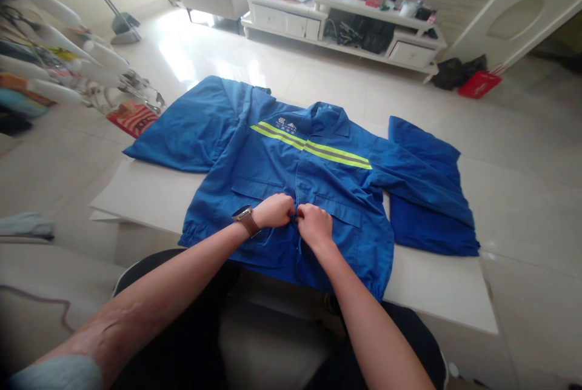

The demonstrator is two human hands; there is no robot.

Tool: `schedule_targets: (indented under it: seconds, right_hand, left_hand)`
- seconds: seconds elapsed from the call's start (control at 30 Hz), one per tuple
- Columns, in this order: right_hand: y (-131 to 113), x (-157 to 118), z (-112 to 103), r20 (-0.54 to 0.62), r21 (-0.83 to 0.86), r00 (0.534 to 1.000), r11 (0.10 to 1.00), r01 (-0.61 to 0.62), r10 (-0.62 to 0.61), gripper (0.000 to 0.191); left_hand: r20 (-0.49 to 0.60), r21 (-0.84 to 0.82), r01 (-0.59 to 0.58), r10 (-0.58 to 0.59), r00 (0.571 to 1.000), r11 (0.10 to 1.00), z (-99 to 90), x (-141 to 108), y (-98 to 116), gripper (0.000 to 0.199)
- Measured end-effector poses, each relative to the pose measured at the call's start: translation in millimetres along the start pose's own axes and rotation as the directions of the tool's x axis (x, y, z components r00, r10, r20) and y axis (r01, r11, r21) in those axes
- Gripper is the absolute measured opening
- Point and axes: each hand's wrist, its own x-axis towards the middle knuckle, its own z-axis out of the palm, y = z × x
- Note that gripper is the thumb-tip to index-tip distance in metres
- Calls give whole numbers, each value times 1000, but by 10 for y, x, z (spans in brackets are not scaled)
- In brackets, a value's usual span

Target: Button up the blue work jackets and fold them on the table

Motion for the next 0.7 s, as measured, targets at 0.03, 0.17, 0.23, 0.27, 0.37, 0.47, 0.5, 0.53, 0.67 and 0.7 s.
schedule_targets:
  seconds: [0.03, 0.17, 0.23, 0.27, 0.37, 0.47, 0.5, 0.53, 0.67, 0.7]
  right_hand:
    - [-6, -2, -6, 5, -3, 1000, 1000, -10, 10, 10]
    - [-27, -23, -25, 29, -8, 999, 999, -37, 37, 15]
    - [-35, -36, -26, 36, -11, 998, 999, -46, 46, 17]
    - [-36, -42, -25, 38, -10, 998, 999, -46, 46, 18]
    - [-18, -42, -16, 46, 22, 999, 1000, -9, 8, 25]
    - [44, -1, -4, 102, 87, 992, 994, 67, -76, 28]
    - [75, 22, 2, 125, 117, 987, 989, 89, -104, 28]
    - [108, 48, 9, 145, 152, 981, 982, 110, -132, 27]
    - [239, 140, 26, 224, 275, 953, 951, 141, -206, 21]
    - [263, 150, 24, 239, 289, 949, 948, 134, -207, 20]
  left_hand:
    - [0, -9, 4, -4, 1000, 1000, 0, -3, 1, 21]
    - [4, -38, 11, -11, 1000, 999, -6, -6, 3, 22]
    - [2, -53, 11, -11, 1000, 999, -19, -5, 0, 22]
    - [0, -62, 14, -14, 1000, 998, -27, -5, -4, 21]
    - [-7, -90, 31, -31, 999, 995, -48, -13, -22, 22]
    - [-14, -108, 47, -49, 999, 993, -51, -26, -48, 25]
    - [-22, -110, 50, -53, 998, 993, -48, -28, -57, 26]
    - [-31, -112, 51, -55, 998, 992, -43, -27, -66, 27]
    - [-19, -150, 8, -11, 1000, 989, -21, 12, -99, 28]
    - [-9, -166, -9, 8, 1000, 986, -17, 28, -107, 27]
